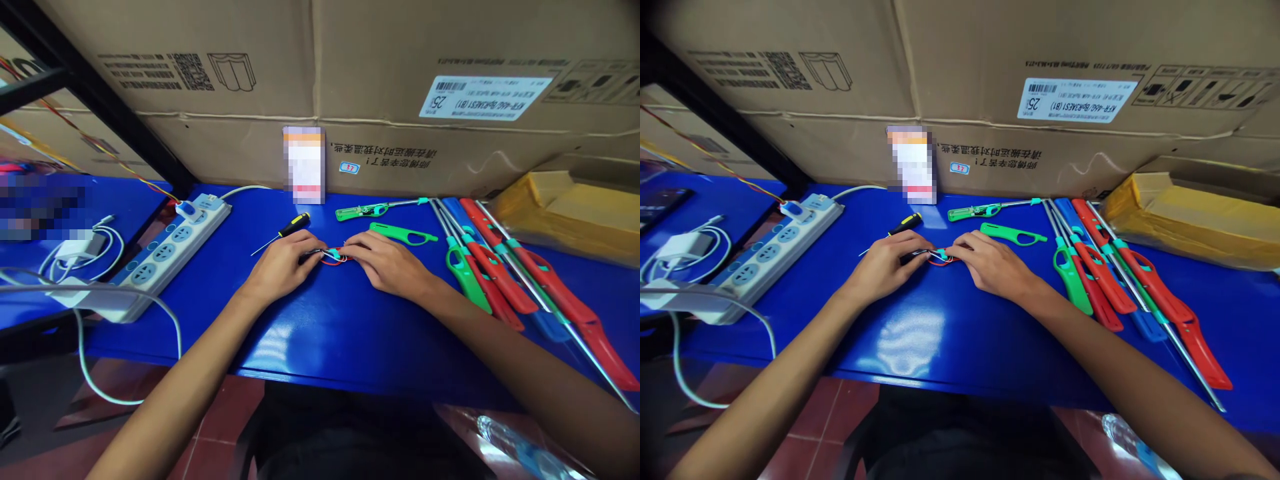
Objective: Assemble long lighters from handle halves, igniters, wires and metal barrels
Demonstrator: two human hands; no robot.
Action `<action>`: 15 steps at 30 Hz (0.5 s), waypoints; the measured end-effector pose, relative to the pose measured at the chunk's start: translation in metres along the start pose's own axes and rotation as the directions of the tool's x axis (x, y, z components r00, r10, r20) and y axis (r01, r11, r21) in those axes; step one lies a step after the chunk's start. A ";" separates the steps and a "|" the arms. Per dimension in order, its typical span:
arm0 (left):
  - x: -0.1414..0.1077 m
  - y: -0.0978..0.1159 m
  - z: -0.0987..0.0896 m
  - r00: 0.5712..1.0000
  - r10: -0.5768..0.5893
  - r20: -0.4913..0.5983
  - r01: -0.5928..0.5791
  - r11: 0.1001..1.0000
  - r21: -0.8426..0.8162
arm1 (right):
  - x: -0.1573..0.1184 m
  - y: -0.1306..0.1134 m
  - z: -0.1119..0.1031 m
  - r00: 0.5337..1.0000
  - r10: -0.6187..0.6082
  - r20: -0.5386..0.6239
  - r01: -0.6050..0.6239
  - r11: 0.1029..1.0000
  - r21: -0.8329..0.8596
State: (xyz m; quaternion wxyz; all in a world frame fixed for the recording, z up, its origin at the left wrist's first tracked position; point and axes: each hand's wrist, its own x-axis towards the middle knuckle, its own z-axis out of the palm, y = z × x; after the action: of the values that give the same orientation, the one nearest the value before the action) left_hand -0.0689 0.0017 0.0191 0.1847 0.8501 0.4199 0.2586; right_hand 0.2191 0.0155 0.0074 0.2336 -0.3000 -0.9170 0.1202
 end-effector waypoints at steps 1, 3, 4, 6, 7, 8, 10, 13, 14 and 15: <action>0.000 0.000 0.001 1.000 -0.001 0.000 0.001 1.000 0.013 | 0.000 0.000 0.000 1.000 0.000 0.002 0.000 1.000 0.000; -0.001 0.000 0.001 1.000 0.004 0.003 -0.004 0.999 0.050 | 0.000 0.000 0.000 1.000 0.006 0.007 -0.006 1.000 -0.001; -0.001 0.000 0.001 1.000 0.007 0.005 -0.007 0.997 0.075 | 0.000 0.000 0.000 1.000 0.008 0.009 -0.008 1.000 -0.005; -0.002 0.001 0.000 1.000 0.012 0.013 -0.014 0.992 0.129 | 0.000 -0.001 0.001 1.000 0.007 0.013 -0.006 1.000 -0.022; -0.003 0.001 -0.001 1.000 0.014 0.018 -0.017 0.989 0.148 | 0.000 -0.002 0.001 1.000 0.006 0.015 -0.006 0.999 -0.032; -0.003 0.001 -0.001 1.000 0.016 0.023 -0.019 0.987 0.159 | 0.000 -0.002 0.002 1.000 0.006 0.015 -0.005 0.999 -0.041; -0.003 0.002 -0.001 1.000 0.019 0.019 -0.022 0.988 0.152 | 0.001 -0.003 0.002 1.000 0.004 0.017 -0.003 0.999 -0.051; -0.003 0.000 0.000 0.999 0.039 0.000 -0.039 0.992 0.123 | 0.002 -0.003 0.001 1.000 0.001 0.014 0.000 0.999 -0.033; -0.003 -0.001 0.000 0.999 0.050 -0.005 -0.049 0.992 0.120 | 0.002 -0.003 0.001 1.000 0.001 0.011 -0.001 1.000 -0.020; -0.003 -0.002 0.001 0.998 0.060 -0.012 -0.058 0.991 0.124 | 0.002 -0.002 0.001 1.000 0.002 0.007 -0.002 1.000 -0.007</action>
State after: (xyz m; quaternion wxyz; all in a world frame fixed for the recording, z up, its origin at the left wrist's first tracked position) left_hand -0.0709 0.0007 0.0162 0.1209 0.8699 0.4112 0.2441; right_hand 0.2157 0.0150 0.0082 0.2292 -0.3016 -0.9179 0.1182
